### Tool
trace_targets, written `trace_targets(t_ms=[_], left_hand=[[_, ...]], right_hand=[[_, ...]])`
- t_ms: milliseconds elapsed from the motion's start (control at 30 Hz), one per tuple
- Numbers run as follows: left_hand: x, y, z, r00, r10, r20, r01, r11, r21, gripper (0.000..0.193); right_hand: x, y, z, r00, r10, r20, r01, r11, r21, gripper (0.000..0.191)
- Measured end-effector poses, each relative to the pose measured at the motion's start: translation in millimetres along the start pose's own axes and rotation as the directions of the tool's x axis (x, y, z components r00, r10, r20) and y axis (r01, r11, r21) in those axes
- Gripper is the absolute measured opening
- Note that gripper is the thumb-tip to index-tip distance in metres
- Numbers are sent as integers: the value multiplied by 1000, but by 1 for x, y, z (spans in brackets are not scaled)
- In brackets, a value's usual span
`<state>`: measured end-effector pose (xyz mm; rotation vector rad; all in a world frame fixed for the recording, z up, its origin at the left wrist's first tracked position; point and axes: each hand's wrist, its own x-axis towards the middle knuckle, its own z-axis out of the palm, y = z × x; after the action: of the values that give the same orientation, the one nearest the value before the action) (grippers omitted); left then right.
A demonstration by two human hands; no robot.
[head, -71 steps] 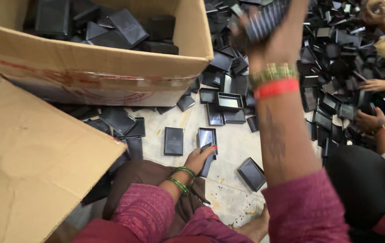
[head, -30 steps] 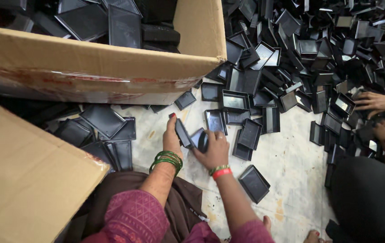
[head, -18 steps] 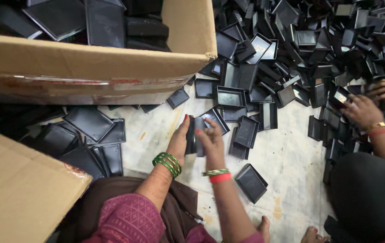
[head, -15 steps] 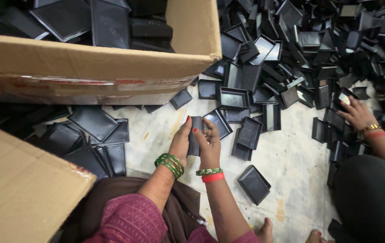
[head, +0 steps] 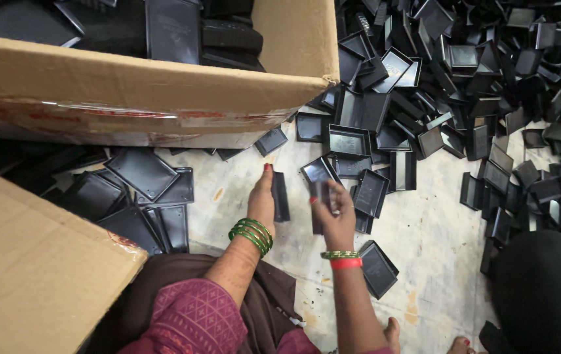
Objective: The person sits on the floor among a large pile of black plastic boxes, picks them up one at a time, turns some over in their hands, and places them into a nearby cardboard box. Other workers around them sort the same boxes from the floor.
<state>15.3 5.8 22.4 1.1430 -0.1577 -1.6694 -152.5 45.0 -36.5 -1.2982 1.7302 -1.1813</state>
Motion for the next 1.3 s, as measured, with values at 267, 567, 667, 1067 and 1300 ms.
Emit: trace_targets(t_ms=[267, 567, 667, 1067, 1300], left_hand=[[5, -1, -3, 982, 19, -185, 2, 993, 114, 69], [2, 3, -1, 991, -72, -116, 75, 997, 21, 49], [-1, 5, 2, 998, -56, -4, 55, 998, -38, 48], [-9, -1, 7, 977, 164, 137, -191, 958, 213, 46], [-14, -1, 12, 911, 280, 302, -362, 894, 263, 32]], right_hand=[[3, 19, -2, 946, -321, 40, 295, 806, -512, 57], [65, 19, -5, 998, 19, -53, -50, 711, -701, 22], [38, 3, -1, 984, -159, -79, 86, 819, -568, 21], [-20, -48, 17, 986, 140, 95, -164, 662, 731, 24], [-28, -48, 35, 972, 80, 222, -197, 792, 578, 45]])
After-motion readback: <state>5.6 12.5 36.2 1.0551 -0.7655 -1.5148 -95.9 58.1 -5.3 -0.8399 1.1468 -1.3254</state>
